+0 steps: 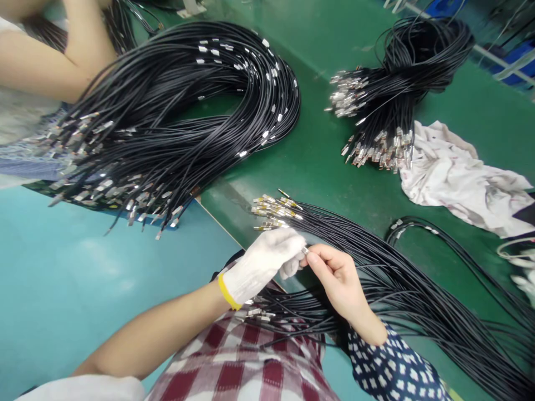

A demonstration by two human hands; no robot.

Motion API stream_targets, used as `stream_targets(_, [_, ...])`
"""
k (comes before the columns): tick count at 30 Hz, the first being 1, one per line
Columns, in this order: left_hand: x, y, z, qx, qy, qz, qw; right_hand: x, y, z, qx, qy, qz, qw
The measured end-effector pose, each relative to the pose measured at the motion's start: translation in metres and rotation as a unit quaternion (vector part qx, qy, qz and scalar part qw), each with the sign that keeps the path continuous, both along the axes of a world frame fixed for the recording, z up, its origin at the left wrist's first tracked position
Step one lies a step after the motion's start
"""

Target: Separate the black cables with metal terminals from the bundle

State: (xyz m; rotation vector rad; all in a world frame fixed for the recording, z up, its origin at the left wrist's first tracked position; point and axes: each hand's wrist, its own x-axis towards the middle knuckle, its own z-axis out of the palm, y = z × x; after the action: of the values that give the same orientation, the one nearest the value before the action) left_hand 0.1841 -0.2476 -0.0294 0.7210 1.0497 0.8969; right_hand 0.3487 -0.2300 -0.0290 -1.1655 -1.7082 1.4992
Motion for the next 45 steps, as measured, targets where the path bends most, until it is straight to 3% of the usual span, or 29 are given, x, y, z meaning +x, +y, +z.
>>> stream_targets(7, [-0.017, -0.008, 0.007, 0.012, 0.134, 0.025, 0.991, 0.005, -0.010, -0.007, 0.044, -0.031, 0.054, 0.997])
stream_targets(12, [-0.023, -0.013, 0.008, 0.001, 0.188, 0.019, 0.982, 0.004, -0.010, -0.009, 0.011, -0.027, 0.055, 0.998])
stream_targets(21, [-0.004, -0.003, 0.001, 0.081, 0.156, 0.034, 0.984, 0.009, -0.005, -0.007, -0.001, -0.074, 0.064, 0.995])
stream_targets(27, [0.004, -0.005, -0.004, 0.034, 0.077, 0.078, 0.993, 0.008, -0.006, -0.009, 0.004, -0.073, 0.057, 0.996])
stream_targets(33, [0.011, -0.003, -0.001, -0.003, 0.021, 0.082, 0.996, 0.007, -0.008, -0.011, -0.005, -0.055, 0.029, 0.998])
stream_targets(45, [0.013, -0.002, -0.004, -0.002, 0.034, 0.069, 0.997, 0.006, -0.006, -0.013, -0.061, -0.027, 0.023, 0.998])
